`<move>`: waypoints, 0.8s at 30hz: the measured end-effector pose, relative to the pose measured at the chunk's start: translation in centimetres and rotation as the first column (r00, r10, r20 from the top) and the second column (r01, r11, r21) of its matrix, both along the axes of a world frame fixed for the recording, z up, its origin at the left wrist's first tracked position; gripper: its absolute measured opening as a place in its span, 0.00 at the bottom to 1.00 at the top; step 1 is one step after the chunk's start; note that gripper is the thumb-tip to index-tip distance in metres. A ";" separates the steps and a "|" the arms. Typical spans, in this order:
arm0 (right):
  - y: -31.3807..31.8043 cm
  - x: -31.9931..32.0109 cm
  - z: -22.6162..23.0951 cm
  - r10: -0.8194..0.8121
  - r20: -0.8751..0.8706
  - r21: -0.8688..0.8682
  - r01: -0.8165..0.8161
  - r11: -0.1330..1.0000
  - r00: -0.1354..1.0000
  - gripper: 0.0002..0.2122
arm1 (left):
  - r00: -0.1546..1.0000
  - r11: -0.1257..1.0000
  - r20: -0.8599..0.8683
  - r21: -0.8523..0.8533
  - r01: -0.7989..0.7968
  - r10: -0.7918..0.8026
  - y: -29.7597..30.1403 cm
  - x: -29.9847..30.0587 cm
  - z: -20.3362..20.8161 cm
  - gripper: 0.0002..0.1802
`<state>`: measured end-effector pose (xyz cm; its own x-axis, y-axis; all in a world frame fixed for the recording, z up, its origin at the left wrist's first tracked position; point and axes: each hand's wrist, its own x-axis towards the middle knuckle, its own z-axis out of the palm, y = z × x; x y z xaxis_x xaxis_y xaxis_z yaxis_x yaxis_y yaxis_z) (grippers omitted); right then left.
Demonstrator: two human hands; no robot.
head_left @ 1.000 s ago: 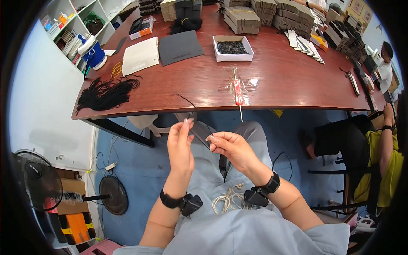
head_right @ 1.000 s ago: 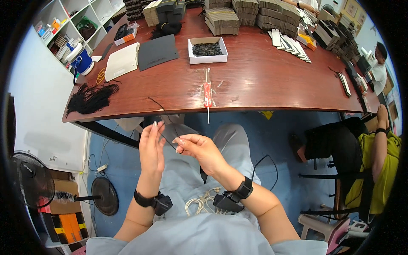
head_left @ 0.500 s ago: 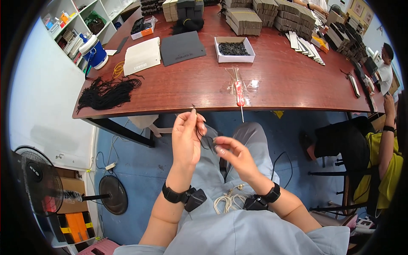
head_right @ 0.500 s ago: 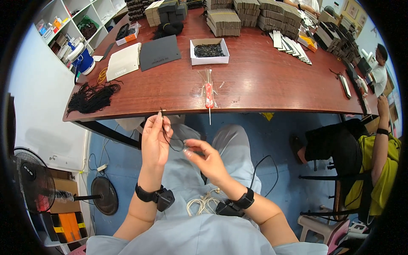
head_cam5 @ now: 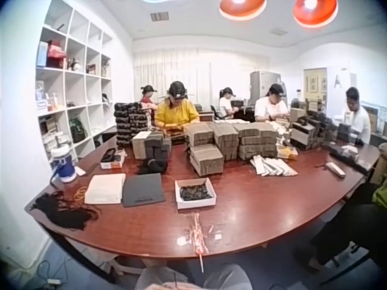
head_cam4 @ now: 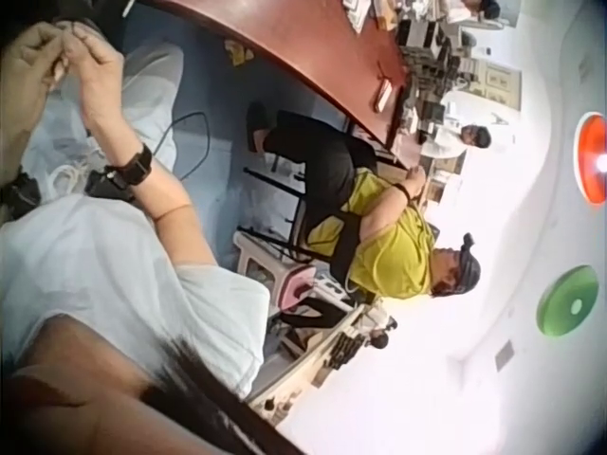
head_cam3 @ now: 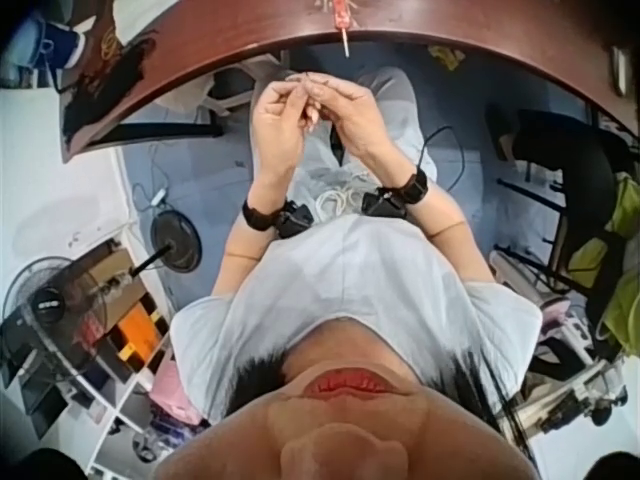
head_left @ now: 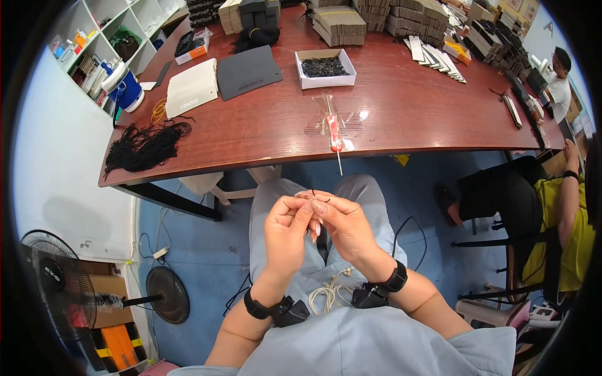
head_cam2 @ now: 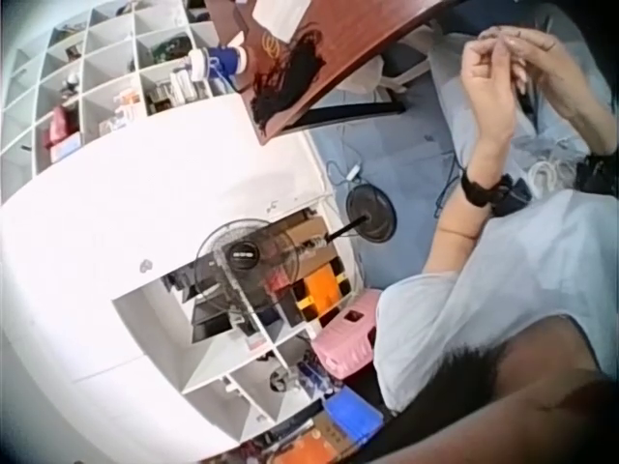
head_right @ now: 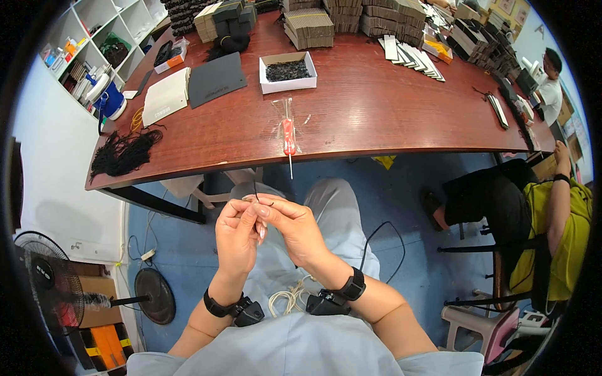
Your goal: Manually attaching loops of black string to rectangular product tags.
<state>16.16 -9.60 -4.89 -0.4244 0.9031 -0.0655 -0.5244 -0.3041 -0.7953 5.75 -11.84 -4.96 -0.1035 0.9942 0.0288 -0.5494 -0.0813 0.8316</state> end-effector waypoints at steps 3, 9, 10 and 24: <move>-0.3 0.1 0.0 0.010 -0.092 -0.108 -0.020 0.994 0.996 0.13 | 1.000 0.999 0.028 0.036 -0.010 0.009 -0.2 0.0 0.0 0.03; -0.6 0.5 -0.8 -0.009 -0.226 -0.205 -0.039 0.978 0.974 0.13 | 0.996 0.996 -0.087 -0.088 -0.017 0.010 -0.3 0.7 0.3 0.05; -0.7 0.4 -0.9 -0.056 -0.200 -0.215 0.011 0.976 0.978 0.13 | 0.996 0.996 -0.091 -0.085 -0.018 0.011 -0.3 0.7 0.5 0.05; -0.7 1.6 -1.5 -0.079 -0.162 -0.220 0.042 0.975 0.984 0.13 | 0.954 0.992 -0.294 -0.092 -0.085 0.055 -0.4 1.7 0.9 0.05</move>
